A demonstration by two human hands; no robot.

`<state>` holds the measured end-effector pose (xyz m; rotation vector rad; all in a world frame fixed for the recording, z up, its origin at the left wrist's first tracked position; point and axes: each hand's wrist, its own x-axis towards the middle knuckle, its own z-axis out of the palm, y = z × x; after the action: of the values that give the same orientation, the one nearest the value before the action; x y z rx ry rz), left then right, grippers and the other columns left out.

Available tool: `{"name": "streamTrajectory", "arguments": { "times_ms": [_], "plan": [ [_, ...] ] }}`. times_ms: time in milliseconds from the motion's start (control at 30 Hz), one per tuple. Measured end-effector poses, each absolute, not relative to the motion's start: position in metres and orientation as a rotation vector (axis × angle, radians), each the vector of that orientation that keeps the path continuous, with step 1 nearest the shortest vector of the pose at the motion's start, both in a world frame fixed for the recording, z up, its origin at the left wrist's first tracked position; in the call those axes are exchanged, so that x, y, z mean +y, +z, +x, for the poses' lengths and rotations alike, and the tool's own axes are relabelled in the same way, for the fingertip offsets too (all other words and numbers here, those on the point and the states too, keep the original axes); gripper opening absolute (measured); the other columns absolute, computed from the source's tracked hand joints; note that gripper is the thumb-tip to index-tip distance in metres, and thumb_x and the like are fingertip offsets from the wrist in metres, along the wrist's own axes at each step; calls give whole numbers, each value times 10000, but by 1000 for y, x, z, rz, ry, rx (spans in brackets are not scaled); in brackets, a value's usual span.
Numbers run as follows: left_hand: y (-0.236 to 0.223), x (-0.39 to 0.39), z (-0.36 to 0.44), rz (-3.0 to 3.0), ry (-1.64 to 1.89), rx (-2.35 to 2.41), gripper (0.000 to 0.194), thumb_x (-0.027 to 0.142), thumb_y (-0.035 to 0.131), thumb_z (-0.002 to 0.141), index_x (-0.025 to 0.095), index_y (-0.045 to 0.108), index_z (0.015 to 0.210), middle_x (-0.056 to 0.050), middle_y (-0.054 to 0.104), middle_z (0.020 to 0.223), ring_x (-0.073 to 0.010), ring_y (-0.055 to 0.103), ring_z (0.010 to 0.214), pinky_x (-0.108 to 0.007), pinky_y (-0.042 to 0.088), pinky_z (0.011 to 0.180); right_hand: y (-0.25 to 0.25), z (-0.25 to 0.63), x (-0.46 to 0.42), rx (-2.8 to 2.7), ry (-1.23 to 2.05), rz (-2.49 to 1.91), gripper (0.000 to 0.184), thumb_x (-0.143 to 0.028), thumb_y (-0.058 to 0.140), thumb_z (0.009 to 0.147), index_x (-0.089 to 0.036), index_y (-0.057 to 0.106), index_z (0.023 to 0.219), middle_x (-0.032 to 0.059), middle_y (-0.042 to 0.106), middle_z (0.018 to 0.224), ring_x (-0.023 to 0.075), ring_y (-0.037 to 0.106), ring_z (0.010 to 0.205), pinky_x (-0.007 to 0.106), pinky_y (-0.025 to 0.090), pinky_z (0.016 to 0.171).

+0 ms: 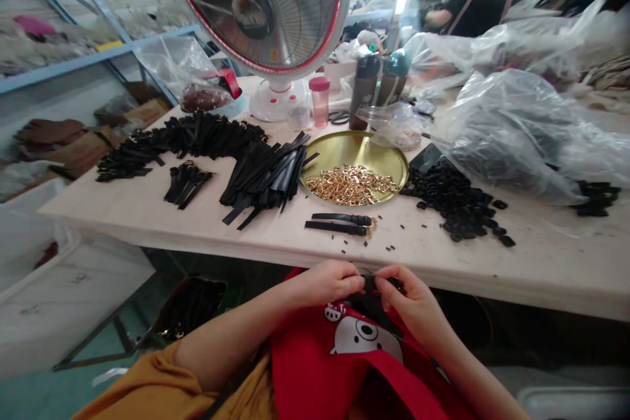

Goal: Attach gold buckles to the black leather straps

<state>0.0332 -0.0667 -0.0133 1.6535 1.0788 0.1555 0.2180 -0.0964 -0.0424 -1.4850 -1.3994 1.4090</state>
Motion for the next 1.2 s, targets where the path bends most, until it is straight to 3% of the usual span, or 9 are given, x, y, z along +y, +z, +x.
{"name": "streamTrajectory", "arguments": {
  "times_ms": [400,567,733,967,1200],
  "plan": [
    [-26,-18,24,1655,205,1152,273,398,482,763,146,561,695,25,501,616,-103,444,593,-183,301,507,-41,199,-50,-1389,1377,-1693,249,-454,491,751,-209,484,794,-65,467,428,109,442,383,213,341,398],
    [-21,-7,14,1552,185,994,241,363,458,785,148,556,739,24,531,631,-89,471,571,-168,325,504,-41,200,-40,-1492,1474,-1667,251,-458,465,770,-210,479,811,-72,446,433,106,432,381,215,344,399],
    [-18,-6,5,1488,114,976,305,373,410,819,147,543,664,35,525,570,-62,440,474,-161,320,470,-36,204,-33,-1854,1337,-1586,199,-384,447,802,-202,529,792,-13,540,617,128,509,531,240,409,505],
    [-17,-12,9,1632,78,1015,271,304,423,818,144,522,622,8,566,601,-76,496,498,-162,343,476,-33,199,-34,-2148,1183,-1511,147,-264,425,809,-214,553,758,27,603,742,184,560,722,308,431,676],
    [-20,-17,4,1401,161,942,193,257,402,809,146,513,697,41,512,603,-58,454,505,-154,345,490,-36,201,-35,-1998,1225,-1577,173,-343,436,815,-208,541,786,10,583,684,153,537,627,265,428,586]
  ]
}}
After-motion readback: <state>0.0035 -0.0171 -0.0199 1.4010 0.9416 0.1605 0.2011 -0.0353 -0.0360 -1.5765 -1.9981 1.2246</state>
